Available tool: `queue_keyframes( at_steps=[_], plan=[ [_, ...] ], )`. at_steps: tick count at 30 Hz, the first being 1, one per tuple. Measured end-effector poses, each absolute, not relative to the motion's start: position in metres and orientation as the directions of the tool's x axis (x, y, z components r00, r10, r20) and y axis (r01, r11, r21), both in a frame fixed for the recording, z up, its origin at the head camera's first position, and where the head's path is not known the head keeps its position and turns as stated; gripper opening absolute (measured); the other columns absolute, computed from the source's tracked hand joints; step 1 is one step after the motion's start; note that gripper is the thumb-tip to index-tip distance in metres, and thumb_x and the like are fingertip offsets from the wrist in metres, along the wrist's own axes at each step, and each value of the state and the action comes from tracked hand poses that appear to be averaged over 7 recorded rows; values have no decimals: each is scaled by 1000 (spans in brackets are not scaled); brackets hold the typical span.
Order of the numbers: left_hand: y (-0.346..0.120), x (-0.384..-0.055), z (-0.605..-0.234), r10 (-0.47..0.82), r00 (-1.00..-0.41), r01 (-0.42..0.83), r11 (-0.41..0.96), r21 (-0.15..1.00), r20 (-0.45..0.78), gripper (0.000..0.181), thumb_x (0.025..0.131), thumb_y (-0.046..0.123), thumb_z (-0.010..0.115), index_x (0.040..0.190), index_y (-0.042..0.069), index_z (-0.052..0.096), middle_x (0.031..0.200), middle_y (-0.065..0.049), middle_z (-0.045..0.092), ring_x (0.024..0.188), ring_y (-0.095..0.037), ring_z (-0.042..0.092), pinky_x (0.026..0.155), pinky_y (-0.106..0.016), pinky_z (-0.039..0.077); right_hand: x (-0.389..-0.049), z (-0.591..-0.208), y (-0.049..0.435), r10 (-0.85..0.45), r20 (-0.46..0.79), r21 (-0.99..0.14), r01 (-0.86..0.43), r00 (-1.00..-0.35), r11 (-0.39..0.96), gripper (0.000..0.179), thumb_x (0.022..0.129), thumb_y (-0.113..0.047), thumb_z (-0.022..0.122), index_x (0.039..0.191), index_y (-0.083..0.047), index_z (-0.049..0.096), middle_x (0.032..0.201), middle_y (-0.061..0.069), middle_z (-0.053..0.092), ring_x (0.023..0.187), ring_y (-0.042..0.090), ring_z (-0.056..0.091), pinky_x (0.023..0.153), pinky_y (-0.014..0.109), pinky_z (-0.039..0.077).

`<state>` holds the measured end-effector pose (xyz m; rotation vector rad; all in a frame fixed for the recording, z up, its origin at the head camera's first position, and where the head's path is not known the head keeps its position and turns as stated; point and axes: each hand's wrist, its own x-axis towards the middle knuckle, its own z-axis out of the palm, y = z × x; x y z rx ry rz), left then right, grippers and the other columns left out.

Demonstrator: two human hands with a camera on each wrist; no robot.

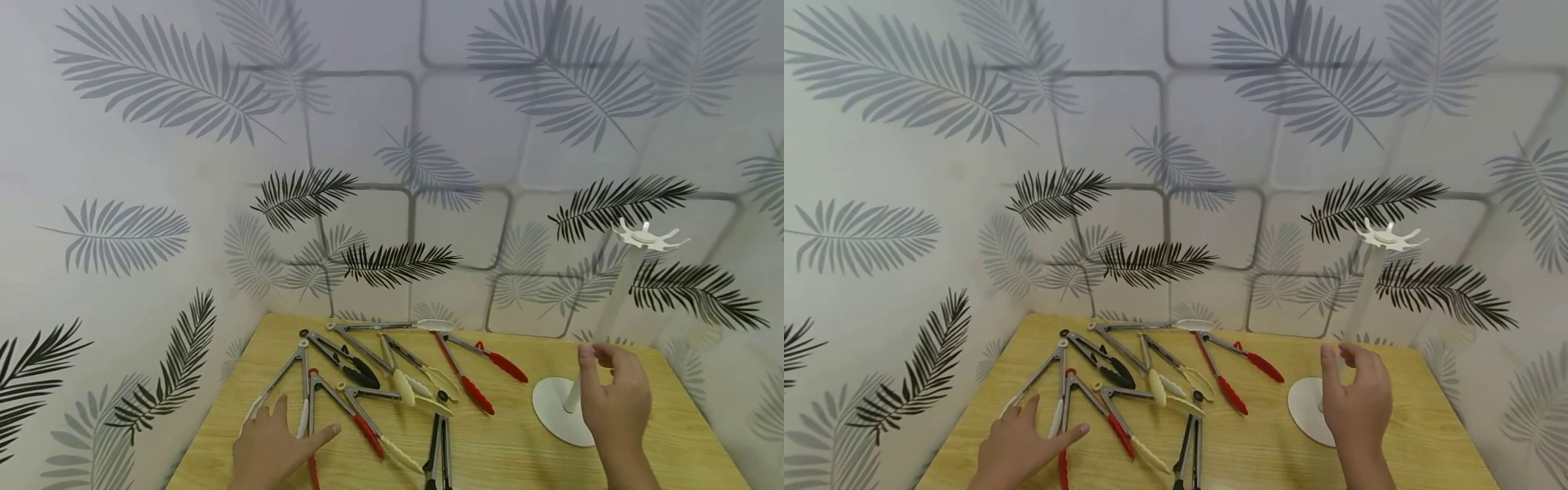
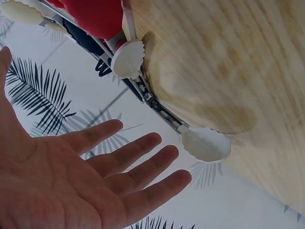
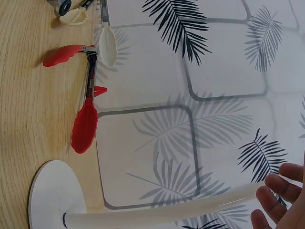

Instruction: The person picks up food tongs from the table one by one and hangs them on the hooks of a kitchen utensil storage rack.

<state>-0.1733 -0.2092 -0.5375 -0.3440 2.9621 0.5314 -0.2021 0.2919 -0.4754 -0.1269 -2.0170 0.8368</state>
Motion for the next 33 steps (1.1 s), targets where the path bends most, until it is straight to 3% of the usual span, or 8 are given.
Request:
queue_keyframes(
  at_steps=[3, 5, 22, 33],
  plan=[
    [-209, -173, -540, -203, -968, -241, 917, 317, -150, 142, 65, 108, 48, 154, -3, 50, 139, -40, 56, 122, -68, 54, 84, -76, 53, -204, -477, 294, 446, 695, -642, -210, -564, 737, 35, 100, -24, 71, 116, 7, 71, 103, 22, 72, 94, -14, 48, 82, 13, 36],
    [-209, -173, -542, -205, -967, -243, 918, 312, -151, 141, 65, 108, 49, 154, -3, 50, 139, -40, 56, 122, -69, 54, 84, -77, 52, -206, -477, 296, 467, 682, -658, -194, -563, 728, 37, 100, -25, 71, 119, 7, 70, 103, 22, 71, 94, -19, 45, 81, 11, 36],
    [-211, -173, -548, -206, -961, -259, 904, 340, -184, 139, 67, 105, 52, 152, -5, 50, 133, -41, 56, 115, -68, 55, 85, -78, 51, -218, -483, 303, 566, 609, -728, -109, -555, 677, 52, 103, -29, 70, 143, 2, 58, 120, 20, 59, 93, -16, 45, 79, 0, 36],
    [-209, -172, -549, -200, -965, -249, 904, 347, -170, 137, 69, 103, 55, 150, -8, 51, 127, -43, 58, 107, -65, 59, 85, -74, 53, -227, -482, 306, 591, 525, -781, -70, -613, 621, 59, 106, -36, 64, 154, -4, 52, 130, 18, 60, 98, -14, 44, 78, -2, 36]
  ],
)
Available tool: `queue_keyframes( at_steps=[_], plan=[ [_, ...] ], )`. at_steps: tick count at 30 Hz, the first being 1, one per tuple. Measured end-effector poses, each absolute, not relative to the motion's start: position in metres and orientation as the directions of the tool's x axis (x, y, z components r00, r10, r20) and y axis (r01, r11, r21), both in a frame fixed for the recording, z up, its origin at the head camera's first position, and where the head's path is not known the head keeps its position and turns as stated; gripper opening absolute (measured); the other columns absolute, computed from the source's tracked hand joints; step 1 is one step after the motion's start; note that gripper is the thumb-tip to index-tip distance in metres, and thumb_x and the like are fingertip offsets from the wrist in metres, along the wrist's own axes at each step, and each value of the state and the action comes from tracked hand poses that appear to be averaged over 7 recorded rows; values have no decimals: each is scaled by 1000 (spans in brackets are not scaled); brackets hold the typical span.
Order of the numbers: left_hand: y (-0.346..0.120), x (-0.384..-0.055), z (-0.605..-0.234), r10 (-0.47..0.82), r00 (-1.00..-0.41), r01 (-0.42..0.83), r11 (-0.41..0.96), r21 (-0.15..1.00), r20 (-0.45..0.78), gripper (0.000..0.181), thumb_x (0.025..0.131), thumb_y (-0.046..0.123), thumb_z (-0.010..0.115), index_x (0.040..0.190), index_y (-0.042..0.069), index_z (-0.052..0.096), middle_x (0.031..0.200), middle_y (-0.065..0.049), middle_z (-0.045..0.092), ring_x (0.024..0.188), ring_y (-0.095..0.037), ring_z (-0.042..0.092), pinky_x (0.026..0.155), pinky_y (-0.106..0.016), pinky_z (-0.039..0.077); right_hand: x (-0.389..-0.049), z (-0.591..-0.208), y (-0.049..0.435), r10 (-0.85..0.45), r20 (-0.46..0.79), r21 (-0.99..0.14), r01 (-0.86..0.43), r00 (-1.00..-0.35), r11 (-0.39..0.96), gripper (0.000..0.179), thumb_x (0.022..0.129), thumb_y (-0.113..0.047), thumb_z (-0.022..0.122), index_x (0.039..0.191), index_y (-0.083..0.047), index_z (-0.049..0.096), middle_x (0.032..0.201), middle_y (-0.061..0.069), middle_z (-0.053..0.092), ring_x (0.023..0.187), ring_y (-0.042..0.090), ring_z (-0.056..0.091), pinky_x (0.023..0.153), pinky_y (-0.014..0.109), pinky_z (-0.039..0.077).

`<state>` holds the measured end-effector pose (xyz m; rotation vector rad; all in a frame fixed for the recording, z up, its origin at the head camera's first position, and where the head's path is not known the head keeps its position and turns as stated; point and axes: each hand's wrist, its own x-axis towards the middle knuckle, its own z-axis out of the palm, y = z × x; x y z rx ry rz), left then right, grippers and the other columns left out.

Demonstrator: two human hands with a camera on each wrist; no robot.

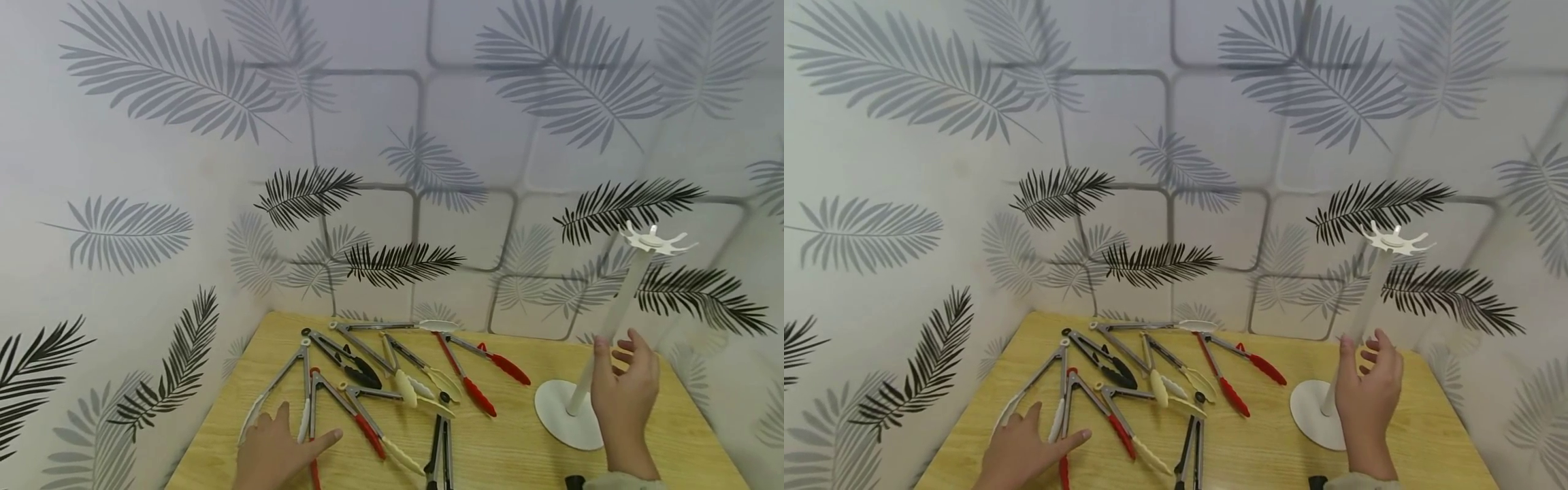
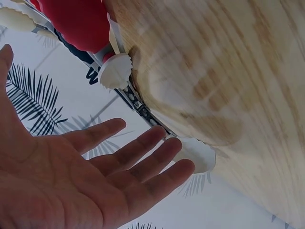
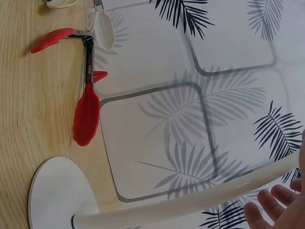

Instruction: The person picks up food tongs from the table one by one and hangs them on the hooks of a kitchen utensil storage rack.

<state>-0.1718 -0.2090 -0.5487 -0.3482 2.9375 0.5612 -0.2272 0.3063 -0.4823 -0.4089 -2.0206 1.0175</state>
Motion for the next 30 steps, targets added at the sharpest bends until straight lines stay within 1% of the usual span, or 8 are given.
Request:
queue_keyframes(
  at_steps=[8, 14, 18, 23, 30],
  plan=[
    [-205, -171, -549, -204, -956, -269, 899, 345, -213, 135, 70, 100, 58, 151, -7, 50, 131, -43, 54, 113, -67, 56, 84, -77, 52, -232, -483, 307, 596, 532, -790, -100, -601, 605, 54, 106, -33, 65, 150, -1, 57, 126, 18, 62, 96, -19, 47, 79, -2, 37],
    [-204, -171, -547, -201, -957, -267, 893, 362, -209, 136, 69, 101, 59, 152, -7, 49, 134, -42, 54, 114, -67, 56, 82, -77, 52, -235, -481, 307, 595, 539, -783, -94, -596, 615, 52, 106, -33, 65, 145, 1, 60, 126, 19, 63, 97, -19, 46, 79, -2, 36],
    [-204, -171, -549, -198, -951, -276, 888, 367, -236, 136, 69, 100, 60, 153, -7, 48, 137, -42, 53, 116, -69, 54, 82, -78, 52, -236, -483, 308, 595, 533, -784, -88, -602, 614, 51, 106, -34, 65, 141, 2, 63, 126, 19, 63, 96, -18, 46, 79, -2, 36],
    [-204, -170, -555, -194, -941, -291, 882, 371, -276, 137, 68, 100, 60, 153, -6, 48, 139, -41, 51, 119, -71, 51, 82, -78, 51, -238, -488, 311, 580, 547, -777, -108, -604, 620, 47, 105, -31, 67, 134, 6, 66, 122, 21, 63, 95, -16, 47, 78, -1, 38],
    [-201, -172, -553, -191, -944, -284, 883, 375, -268, 138, 67, 101, 60, 153, -6, 49, 139, -40, 53, 119, -68, 54, 82, -74, 53, -242, -488, 312, 579, 544, -777, -104, -607, 620, 47, 105, -31, 66, 136, 4, 66, 123, 21, 64, 94, -17, 47, 78, 0, 38]
  ],
)
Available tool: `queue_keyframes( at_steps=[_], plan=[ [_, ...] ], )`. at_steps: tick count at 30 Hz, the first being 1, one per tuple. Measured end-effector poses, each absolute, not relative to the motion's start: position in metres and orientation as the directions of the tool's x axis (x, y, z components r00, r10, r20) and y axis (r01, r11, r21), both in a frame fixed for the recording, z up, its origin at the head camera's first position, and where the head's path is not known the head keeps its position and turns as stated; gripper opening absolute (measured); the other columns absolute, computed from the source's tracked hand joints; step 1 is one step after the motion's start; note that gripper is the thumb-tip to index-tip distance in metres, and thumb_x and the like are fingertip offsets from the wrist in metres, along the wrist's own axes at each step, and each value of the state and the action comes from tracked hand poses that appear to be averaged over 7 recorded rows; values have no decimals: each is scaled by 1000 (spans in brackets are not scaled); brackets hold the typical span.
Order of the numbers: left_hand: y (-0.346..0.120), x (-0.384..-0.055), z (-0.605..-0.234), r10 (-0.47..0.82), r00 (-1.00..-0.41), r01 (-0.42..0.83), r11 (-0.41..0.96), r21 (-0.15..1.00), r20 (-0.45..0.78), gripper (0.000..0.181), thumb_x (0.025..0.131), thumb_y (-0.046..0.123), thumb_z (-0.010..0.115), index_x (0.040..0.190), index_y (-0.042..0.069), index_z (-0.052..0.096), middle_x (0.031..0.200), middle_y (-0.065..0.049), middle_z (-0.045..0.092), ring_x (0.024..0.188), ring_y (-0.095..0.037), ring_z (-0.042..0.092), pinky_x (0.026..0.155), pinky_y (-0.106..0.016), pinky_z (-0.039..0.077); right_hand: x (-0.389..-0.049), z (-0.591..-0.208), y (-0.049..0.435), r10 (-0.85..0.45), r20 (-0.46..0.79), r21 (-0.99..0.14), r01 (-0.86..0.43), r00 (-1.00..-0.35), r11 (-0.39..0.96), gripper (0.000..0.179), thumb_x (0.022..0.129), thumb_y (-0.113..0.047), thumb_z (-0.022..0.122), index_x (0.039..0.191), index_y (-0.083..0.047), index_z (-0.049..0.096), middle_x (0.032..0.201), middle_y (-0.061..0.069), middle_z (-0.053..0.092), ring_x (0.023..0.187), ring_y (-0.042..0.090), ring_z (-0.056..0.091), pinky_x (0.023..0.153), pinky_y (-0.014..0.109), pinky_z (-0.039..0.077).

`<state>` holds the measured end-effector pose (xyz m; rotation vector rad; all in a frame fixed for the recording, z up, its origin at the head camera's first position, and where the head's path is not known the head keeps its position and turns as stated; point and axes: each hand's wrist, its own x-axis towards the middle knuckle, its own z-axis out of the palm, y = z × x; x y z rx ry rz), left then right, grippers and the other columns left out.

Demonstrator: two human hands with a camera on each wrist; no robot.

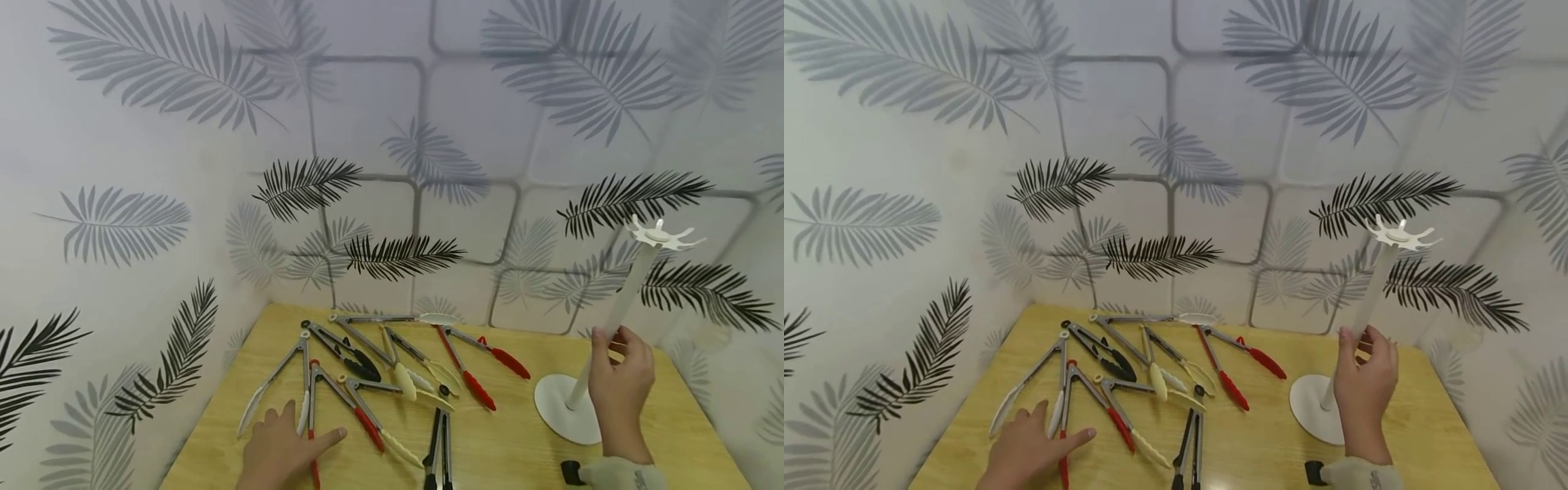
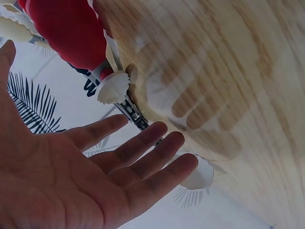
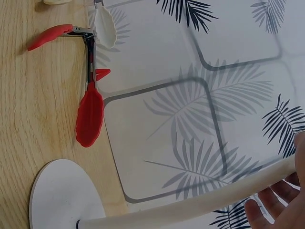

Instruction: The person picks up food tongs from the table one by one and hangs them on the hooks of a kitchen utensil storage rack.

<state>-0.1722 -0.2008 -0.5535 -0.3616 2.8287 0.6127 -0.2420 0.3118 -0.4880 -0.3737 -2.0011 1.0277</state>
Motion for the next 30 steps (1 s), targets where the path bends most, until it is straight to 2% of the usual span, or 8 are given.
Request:
queue_keyframes(
  at_steps=[8, 11, 14, 16, 24, 30],
  plan=[
    [-206, -171, -553, -181, -965, -239, 906, 351, -190, 144, 64, 108, 51, 157, -2, 45, 141, -37, 53, 116, -61, 59, 77, -68, 56, -246, -483, 310, 599, 496, -806, -77, -628, 587, 47, 105, -37, 64, 140, -5, 66, 125, 13, 65, 98, -12, 51, 78, 5, 41],
    [-207, -170, -551, -171, -972, -219, 910, 353, -162, 143, 65, 107, 50, 158, -1, 45, 139, -37, 54, 115, -59, 60, 73, -65, 57, -247, -482, 311, 598, 503, -805, -87, -625, 587, 46, 105, -38, 65, 138, -6, 68, 115, -4, 64, 97, -14, 51, 78, 7, 43],
    [-209, -166, -550, -166, -975, -208, 914, 349, -147, 141, 67, 106, 50, 157, -2, 46, 137, -36, 56, 113, -58, 62, 71, -63, 58, -246, -485, 311, 597, 499, -811, -94, -628, 578, 44, 104, -38, 66, 135, -6, 70, 108, -21, 55, 96, -16, 52, 77, 7, 43],
    [-211, -165, -549, -170, -974, -211, 916, 341, -147, 141, 67, 107, 50, 157, -1, 46, 136, -36, 56, 113, -58, 61, 72, -63, 58, -247, -485, 312, 598, 491, -818, -98, -633, 567, 43, 104, -37, 67, 133, -5, 71, 104, -28, 50, 96, -14, 52, 76, 7, 43],
    [-215, -176, -538, -164, -982, -188, 920, 344, -97, 138, 69, 105, 50, 159, 0, 43, 136, -35, 56, 113, -58, 62, 78, -62, 58, -259, -473, 312, 594, 469, -836, -112, -654, 537, 47, 104, -42, 65, 134, -7, 70, 103, -31, 49, 99, -11, 54, 78, 11, 45],
    [-217, -167, -543, -157, -973, -205, 921, 331, -166, 142, 69, 106, 47, 160, -1, 41, 140, -37, 53, 118, -59, 60, 80, -62, 58, -250, -485, 314, 608, 418, -850, -53, -675, 525, 45, 105, -40, 64, 133, -5, 70, 101, -30, 51, 98, -10, 55, 78, 10, 46]
  ],
)
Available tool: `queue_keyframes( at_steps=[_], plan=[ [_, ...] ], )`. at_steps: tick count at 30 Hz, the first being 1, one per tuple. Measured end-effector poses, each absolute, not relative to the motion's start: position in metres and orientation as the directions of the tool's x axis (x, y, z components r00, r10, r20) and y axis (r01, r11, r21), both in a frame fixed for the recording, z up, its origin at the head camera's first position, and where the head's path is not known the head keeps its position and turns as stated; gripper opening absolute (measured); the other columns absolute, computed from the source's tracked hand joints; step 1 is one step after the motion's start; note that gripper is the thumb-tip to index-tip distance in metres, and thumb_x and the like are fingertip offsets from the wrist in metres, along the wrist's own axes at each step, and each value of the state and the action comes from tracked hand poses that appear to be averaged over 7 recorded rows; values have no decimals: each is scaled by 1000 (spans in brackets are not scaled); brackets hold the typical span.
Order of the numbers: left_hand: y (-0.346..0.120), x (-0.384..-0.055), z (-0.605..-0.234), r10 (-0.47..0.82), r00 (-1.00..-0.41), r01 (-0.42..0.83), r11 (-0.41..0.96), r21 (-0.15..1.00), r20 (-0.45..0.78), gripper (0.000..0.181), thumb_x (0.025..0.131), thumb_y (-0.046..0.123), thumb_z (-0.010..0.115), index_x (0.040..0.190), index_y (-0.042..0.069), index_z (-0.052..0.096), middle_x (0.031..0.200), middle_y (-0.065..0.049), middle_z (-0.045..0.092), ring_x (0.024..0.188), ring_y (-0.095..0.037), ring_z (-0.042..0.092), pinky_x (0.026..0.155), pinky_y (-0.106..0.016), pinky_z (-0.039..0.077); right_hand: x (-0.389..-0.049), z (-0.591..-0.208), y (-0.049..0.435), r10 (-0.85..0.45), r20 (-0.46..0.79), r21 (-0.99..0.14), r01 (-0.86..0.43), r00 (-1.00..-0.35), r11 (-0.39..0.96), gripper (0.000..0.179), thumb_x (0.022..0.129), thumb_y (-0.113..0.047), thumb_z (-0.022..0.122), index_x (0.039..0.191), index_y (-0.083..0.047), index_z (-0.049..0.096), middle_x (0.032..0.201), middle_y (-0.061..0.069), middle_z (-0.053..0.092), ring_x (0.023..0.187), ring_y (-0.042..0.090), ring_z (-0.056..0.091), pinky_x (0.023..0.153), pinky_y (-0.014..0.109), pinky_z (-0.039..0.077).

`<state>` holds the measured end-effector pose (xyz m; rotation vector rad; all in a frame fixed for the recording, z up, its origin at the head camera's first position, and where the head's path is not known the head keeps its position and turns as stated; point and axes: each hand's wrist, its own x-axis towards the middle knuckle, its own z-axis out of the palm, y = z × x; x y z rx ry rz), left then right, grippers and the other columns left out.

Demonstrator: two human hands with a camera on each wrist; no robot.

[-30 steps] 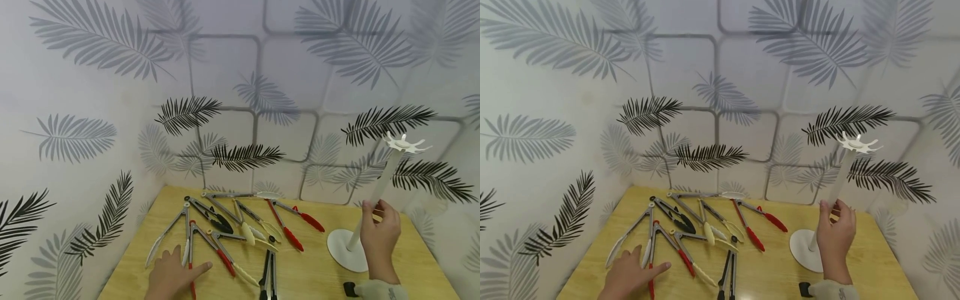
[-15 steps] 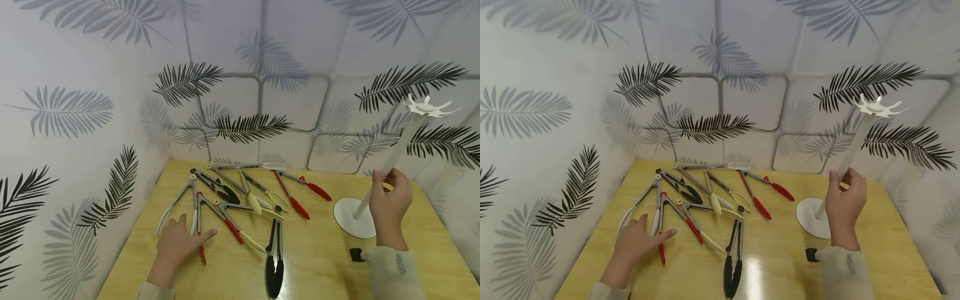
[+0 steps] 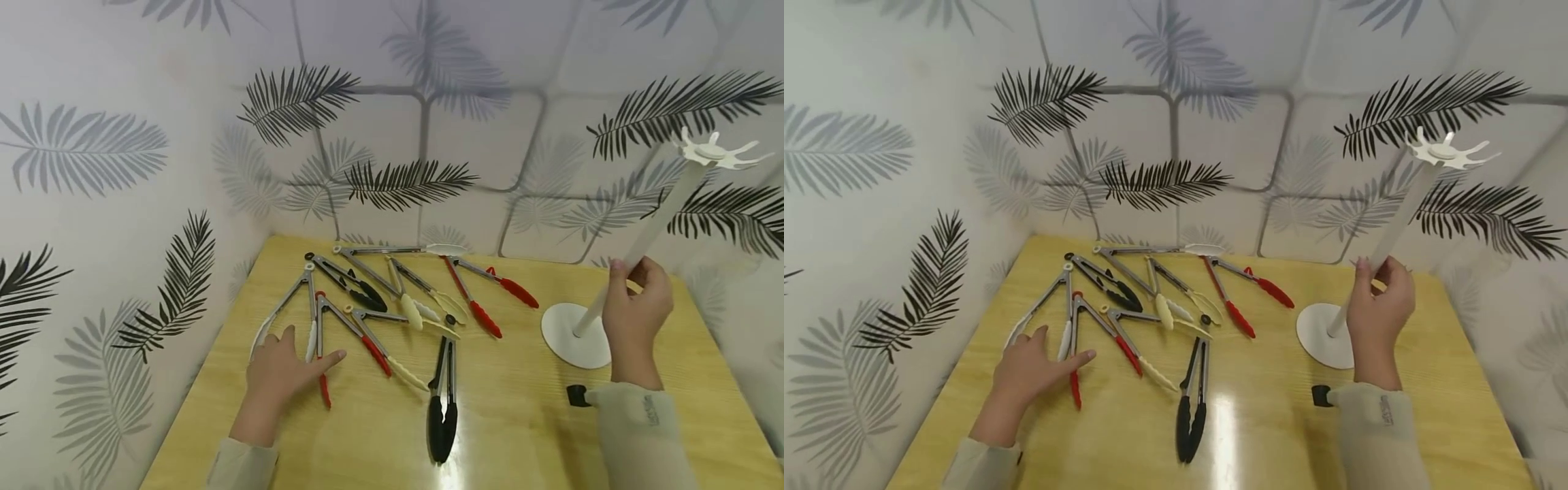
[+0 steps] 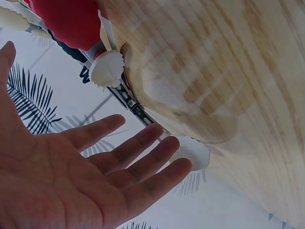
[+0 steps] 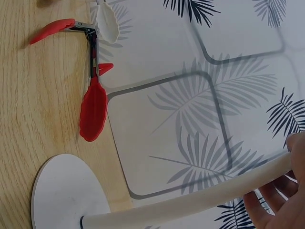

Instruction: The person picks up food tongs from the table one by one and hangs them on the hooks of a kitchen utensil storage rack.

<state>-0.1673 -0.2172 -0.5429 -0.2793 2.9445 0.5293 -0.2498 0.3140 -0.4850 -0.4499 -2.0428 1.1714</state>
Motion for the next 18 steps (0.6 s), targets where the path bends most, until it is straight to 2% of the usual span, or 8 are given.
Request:
queue_keyframes(
  at_steps=[6, 9, 18],
  plan=[
    [-221, -168, -539, -176, -967, -230, 914, 335, -184, 143, 67, 107, 47, 162, 0, 37, 145, -39, 48, 124, -66, 53, 75, -66, 57, -252, -488, 316, 586, 433, -838, -67, -684, 541, 46, 105, -38, 63, 132, -2, 70, 100, -30, 51, 97, -11, 54, 78, 9, 45],
    [-223, -168, -539, -173, -967, -229, 911, 344, -185, 143, 68, 107, 46, 162, 0, 36, 147, -40, 46, 127, -68, 50, 77, -70, 56, -253, -488, 315, 587, 444, -835, -74, -677, 546, 43, 106, -36, 64, 131, -2, 70, 100, -28, 51, 96, -11, 54, 77, 8, 45],
    [-223, -170, -543, -176, -969, -225, 917, 328, -172, 143, 67, 108, 44, 160, -1, 40, 147, -40, 48, 123, -66, 53, 76, -68, 56, -250, -487, 320, 581, 458, -815, -57, -673, 576, 39, 106, -29, 64, 133, -1, 70, 101, -24, 53, 95, -13, 51, 75, 6, 43]
  ],
)
